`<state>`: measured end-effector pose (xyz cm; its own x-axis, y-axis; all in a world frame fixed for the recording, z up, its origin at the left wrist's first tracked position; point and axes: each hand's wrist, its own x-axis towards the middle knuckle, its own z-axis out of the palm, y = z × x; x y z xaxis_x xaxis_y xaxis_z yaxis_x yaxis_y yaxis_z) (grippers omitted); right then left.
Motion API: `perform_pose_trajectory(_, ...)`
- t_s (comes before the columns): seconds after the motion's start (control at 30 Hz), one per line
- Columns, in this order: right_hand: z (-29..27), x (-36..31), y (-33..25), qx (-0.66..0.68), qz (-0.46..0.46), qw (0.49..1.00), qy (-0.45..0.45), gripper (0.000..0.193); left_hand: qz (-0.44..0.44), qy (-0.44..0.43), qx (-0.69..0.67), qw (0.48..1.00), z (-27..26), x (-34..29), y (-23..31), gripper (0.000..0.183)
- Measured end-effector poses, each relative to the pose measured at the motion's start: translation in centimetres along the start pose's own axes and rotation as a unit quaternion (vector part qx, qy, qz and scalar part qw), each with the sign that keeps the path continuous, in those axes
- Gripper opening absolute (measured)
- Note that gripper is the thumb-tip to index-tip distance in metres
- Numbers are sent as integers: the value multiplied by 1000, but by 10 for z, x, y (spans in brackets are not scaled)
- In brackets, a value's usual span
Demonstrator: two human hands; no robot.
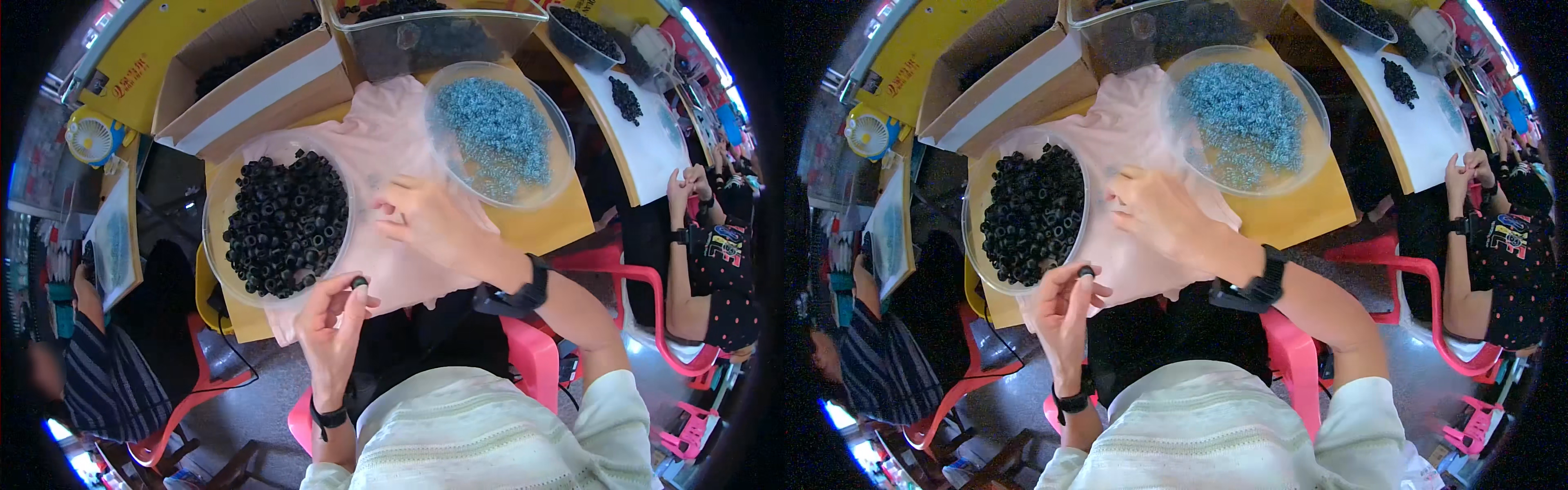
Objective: Manually assembling small black plastic components by hand.
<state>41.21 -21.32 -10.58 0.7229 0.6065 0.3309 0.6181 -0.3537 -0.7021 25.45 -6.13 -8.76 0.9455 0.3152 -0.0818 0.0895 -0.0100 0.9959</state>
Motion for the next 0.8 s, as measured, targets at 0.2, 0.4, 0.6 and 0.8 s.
perform_pose_trajectory(0.2, 18, 13, -3, 2, 29, 1000, 2, 24, 34, -2, 41, 999, -1, -3, -13, 19)
perform_pose_trajectory(0.4, 17, 7, -2, -31, 46, 998, -20, 18, 11, -35, 43, 998, 1, -3, -19, 22)
perform_pose_trajectory(0.6, -12, -16, -7, -117, 6, 993, -6, 19, 16, -61, 46, 997, 6, 1, -17, 23)
perform_pose_trajectory(0.8, -21, -25, -6, -34, 73, 997, 1, 20, 96, -46, 137, 985, 20, 11, -9, 22)
